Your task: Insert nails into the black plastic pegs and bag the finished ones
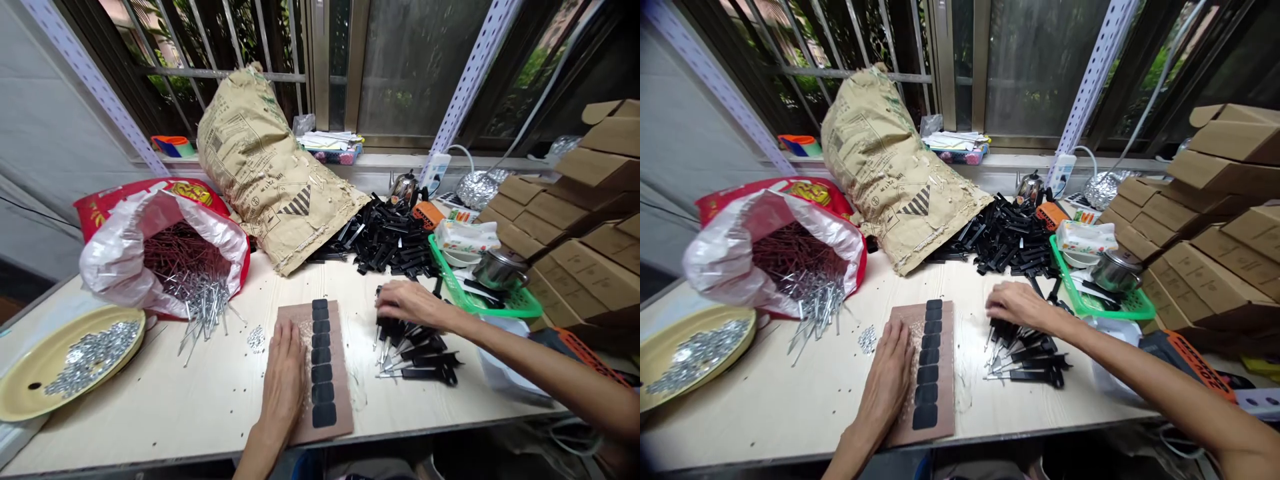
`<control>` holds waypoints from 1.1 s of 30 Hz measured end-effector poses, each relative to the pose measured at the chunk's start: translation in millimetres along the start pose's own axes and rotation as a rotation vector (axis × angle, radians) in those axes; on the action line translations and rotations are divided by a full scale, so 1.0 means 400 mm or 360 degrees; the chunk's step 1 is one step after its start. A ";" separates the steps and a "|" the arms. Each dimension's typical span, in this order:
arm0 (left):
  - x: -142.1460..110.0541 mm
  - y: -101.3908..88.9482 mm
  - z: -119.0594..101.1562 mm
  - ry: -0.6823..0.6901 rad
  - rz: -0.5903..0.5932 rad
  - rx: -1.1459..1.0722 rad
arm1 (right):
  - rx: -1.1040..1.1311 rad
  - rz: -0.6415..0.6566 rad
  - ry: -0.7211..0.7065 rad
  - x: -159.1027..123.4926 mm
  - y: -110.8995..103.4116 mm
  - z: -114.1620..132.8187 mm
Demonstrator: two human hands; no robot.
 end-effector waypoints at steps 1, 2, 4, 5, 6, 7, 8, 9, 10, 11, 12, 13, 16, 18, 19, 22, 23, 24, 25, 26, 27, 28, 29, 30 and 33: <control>0.017 0.001 -0.010 0.0020 0.0001 -0.0002 | -0.0066 -0.0092 0.0072 0.048 0.001 -0.013; 0.037 0.001 -0.021 0.0038 0.0001 0.0001 | -0.0142 -0.0179 0.0157 0.104 0.005 -0.023; 0.081 -0.002 -0.043 0.0068 0.0022 0.0009 | -0.0321 -0.0234 0.0341 0.223 0.020 -0.037; 0.103 -0.005 -0.052 0.0069 0.0023 0.0007 | -0.0361 -0.0248 0.0387 0.279 0.030 -0.041; 0.124 -0.008 -0.060 0.0064 0.0010 -0.0001 | -0.0391 -0.0252 0.0421 0.329 0.041 -0.044; 0.144 -0.011 -0.065 0.0054 -0.0009 -0.0013 | -0.0409 -0.0254 0.0441 0.371 0.052 -0.047; 0.161 -0.013 -0.068 0.0047 -0.0027 -0.0027 | -0.0418 -0.0258 0.0447 0.402 0.061 -0.049; 0.177 -0.014 -0.069 0.0042 -0.0044 -0.0038 | -0.0427 -0.0258 0.0451 0.423 0.069 -0.051; 0.193 -0.014 -0.068 0.0040 -0.0061 -0.0042 | -0.0434 -0.0258 0.0453 0.433 0.075 -0.051; 0.207 -0.012 -0.067 0.0046 -0.0075 -0.0039 | -0.0440 -0.0258 0.0454 0.432 0.079 -0.049; 0.221 -0.009 -0.065 0.0056 -0.0090 -0.0030 | -0.0450 -0.0261 0.0462 0.422 0.081 -0.044; 0.235 -0.005 -0.064 0.0075 -0.0102 -0.0018 | -0.0454 -0.0273 0.0467 0.404 0.081 -0.036; 0.275 0.009 -0.066 0.0191 -0.0103 0.0020 | -0.0287 -0.0305 0.0342 0.332 0.076 0.004; 0.296 0.017 -0.071 0.0238 -0.0032 0.0047 | 0.0068 -0.0260 0.0134 0.295 0.073 0.029; 0.305 0.019 -0.072 0.0209 0.0014 0.0064 | 0.0291 -0.0205 0.0027 0.287 0.070 0.034; 0.321 0.014 -0.066 -0.0108 0.0088 0.0002 | 0.0651 -0.0182 -0.0043 0.319 0.054 0.010; 0.324 0.009 -0.061 -0.0262 0.0083 -0.0098 | 0.0551 -0.0243 0.0051 0.345 0.049 -0.009; 0.327 0.003 -0.055 -0.0413 0.0069 -0.0235 | 0.0357 -0.0316 0.0190 0.374 0.043 -0.031; 0.329 -0.003 -0.049 -0.0550 0.0053 -0.0384 | 0.0133 -0.0367 0.0328 0.405 0.040 -0.051; 0.330 -0.008 -0.043 -0.0667 0.0041 -0.0523 | -0.0068 -0.0383 0.0439 0.433 0.038 -0.068; 0.331 -0.012 -0.037 -0.0756 0.0036 -0.0634 | -0.0211 -0.0370 0.0517 0.456 0.038 -0.080; 0.330 -0.015 -0.033 -0.0802 0.0031 -0.0710 | -0.0285 -0.0347 0.0560 0.472 0.040 -0.085; 0.329 -0.017 -0.029 -0.0794 0.0023 -0.0755 | -0.0307 -0.0339 0.0579 0.479 0.042 -0.083; 0.326 -0.018 -0.027 -0.0733 0.0010 -0.0771 | -0.0311 -0.0346 0.0597 0.476 0.043 -0.075; 0.315 -0.018 -0.035 -0.0345 -0.0086 -0.0624 | -0.0318 -0.0424 0.0632 0.414 0.042 -0.022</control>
Point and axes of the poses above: each hand's wrist, its own x-axis towards the middle knuckle, its own y-axis out of the palm, z = x × y, the point moved 1 cm from there along x, towards the middle knuckle, and after that the axes turned 1 degree about y, right-handed, at the moved point
